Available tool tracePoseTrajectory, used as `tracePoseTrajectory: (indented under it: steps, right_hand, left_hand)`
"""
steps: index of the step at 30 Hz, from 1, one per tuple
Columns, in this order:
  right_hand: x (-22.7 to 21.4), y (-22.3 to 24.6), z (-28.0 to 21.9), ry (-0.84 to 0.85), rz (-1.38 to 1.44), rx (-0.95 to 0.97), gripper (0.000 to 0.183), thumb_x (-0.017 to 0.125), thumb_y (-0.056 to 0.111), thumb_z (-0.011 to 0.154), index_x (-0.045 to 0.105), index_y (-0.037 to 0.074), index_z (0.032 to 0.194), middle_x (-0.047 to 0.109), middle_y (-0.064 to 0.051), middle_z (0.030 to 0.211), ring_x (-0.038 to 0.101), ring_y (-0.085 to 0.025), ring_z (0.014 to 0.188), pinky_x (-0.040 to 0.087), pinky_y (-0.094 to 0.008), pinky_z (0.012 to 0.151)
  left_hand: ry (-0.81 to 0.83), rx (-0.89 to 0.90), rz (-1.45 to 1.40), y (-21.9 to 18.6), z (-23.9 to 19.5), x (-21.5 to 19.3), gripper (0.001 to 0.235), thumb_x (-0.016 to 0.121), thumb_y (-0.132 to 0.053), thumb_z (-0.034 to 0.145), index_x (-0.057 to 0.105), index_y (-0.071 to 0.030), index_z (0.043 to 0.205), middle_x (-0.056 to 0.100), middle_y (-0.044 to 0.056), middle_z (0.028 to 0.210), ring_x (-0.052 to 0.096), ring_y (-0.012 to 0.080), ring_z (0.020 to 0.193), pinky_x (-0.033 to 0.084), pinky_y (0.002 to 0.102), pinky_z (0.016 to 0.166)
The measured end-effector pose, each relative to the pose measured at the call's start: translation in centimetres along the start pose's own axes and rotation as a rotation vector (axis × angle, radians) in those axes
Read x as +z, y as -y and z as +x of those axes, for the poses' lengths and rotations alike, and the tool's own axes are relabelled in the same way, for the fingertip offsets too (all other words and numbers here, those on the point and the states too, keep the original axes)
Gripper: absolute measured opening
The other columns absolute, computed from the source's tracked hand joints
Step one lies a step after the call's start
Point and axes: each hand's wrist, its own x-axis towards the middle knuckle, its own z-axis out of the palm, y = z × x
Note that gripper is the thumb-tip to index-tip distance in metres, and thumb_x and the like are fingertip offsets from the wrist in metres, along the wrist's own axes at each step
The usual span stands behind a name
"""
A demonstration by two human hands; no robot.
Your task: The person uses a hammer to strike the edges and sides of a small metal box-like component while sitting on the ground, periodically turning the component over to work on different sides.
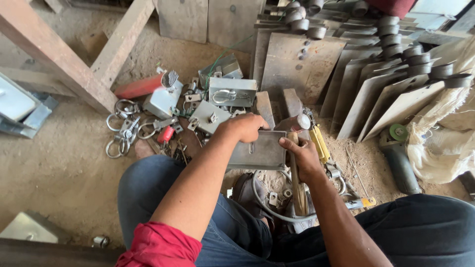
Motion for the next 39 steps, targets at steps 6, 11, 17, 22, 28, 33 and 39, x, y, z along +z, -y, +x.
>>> tracePoseTrajectory:
  steps: [6, 11, 17, 22, 28, 33, 39]
  right_hand:
    - [-1.0, -0.1, 0.6, -0.33, 0.024, 0.188, 0.05, 0.088, 0.027, 0.074, 0.065, -0.006, 0.104, 0.06, -0.009, 0.075, 0.058, -0.02, 0.056, 0.05, -0.034, 0.049]
    - [-2.9, -2.0, 1.8, -0.508, 0.238, 0.269, 0.045, 0.084, 0.027, 0.071, 0.064, -0.001, 0.101, 0.057, -0.008, 0.074, 0.056, -0.019, 0.056, 0.049, -0.033, 0.049]
    - [-3.2, -0.8, 0.5, -0.553, 0.098, 0.332, 0.051, 0.075, 0.047, 0.081, 0.065, 0.0, 0.098, 0.056, -0.007, 0.074, 0.056, -0.019, 0.059, 0.048, -0.035, 0.052]
    - [-2.8, -0.1, -0.5, -0.458, 0.322, 0.317, 0.08, 0.032, 0.077, 0.094, 0.064, 0.004, 0.107, 0.052, -0.005, 0.071, 0.047, -0.016, 0.059, 0.045, -0.034, 0.055]
    - [-2.9, -0.6, -0.7, -0.438, -0.076, 0.249, 0.087, 0.015, 0.075, 0.099, 0.064, 0.004, 0.111, 0.05, -0.004, 0.069, 0.048, -0.016, 0.058, 0.044, -0.038, 0.052]
    - [-2.3, 0.0, -0.6, -0.309, -0.239, -0.036, 0.088, 0.023, 0.079, 0.092, 0.061, 0.003, 0.113, 0.055, -0.005, 0.068, 0.051, -0.013, 0.051, 0.047, -0.034, 0.042]
    - [-1.3, 2.3, -0.8, -0.17, -0.286, -0.533, 0.098, 0.02, 0.088, 0.088, 0.061, 0.001, 0.108, 0.058, -0.005, 0.065, 0.053, -0.009, 0.044, 0.049, -0.03, 0.035]
  left_hand:
    - [-0.451, 0.322, 0.032, -2.9, -1.6, -1.4, 0.036, 0.08, -0.025, 0.077, 0.069, -0.012, 0.108, 0.073, 0.011, 0.106, 0.07, 0.0305, 0.101, 0.054, 0.042, 0.09]
    - [-0.058, 0.216, -0.04, -4.0, -1.3, 0.4, 0.038, 0.078, -0.047, 0.088, 0.07, -0.017, 0.109, 0.074, 0.008, 0.107, 0.072, 0.0262, 0.101, 0.057, 0.042, 0.093]
    - [-0.033, 0.244, 0.061, -3.2, -0.1, 4.2, 0.022, 0.068, -0.033, 0.095, 0.07, -0.017, 0.109, 0.075, 0.009, 0.109, 0.072, 0.0285, 0.1, 0.054, 0.048, 0.091]
    - [-0.052, 0.011, -0.287, -1.1, 3.1, 5.8, 0.03, 0.064, -0.034, 0.1, 0.07, -0.009, 0.113, 0.079, 0.014, 0.111, 0.077, 0.0294, 0.102, 0.058, 0.044, 0.092]
    - [-0.229, -0.09, -0.267, 2.0, 5.3, 6.7, 0.041, 0.072, -0.036, 0.091, 0.074, -0.008, 0.121, 0.074, 0.019, 0.12, 0.071, 0.0324, 0.112, 0.053, 0.041, 0.099]
    - [-0.189, -0.253, -0.25, 1.4, 5.3, 6.5, 0.038, 0.071, -0.037, 0.089, 0.075, -0.016, 0.121, 0.073, 0.014, 0.12, 0.07, 0.0314, 0.113, 0.052, 0.042, 0.099]
    - [-0.236, -0.194, -0.281, 5.0, 6.7, 7.9, 0.039, 0.076, -0.037, 0.087, 0.075, -0.021, 0.123, 0.074, 0.013, 0.122, 0.071, 0.0288, 0.114, 0.052, 0.039, 0.1]
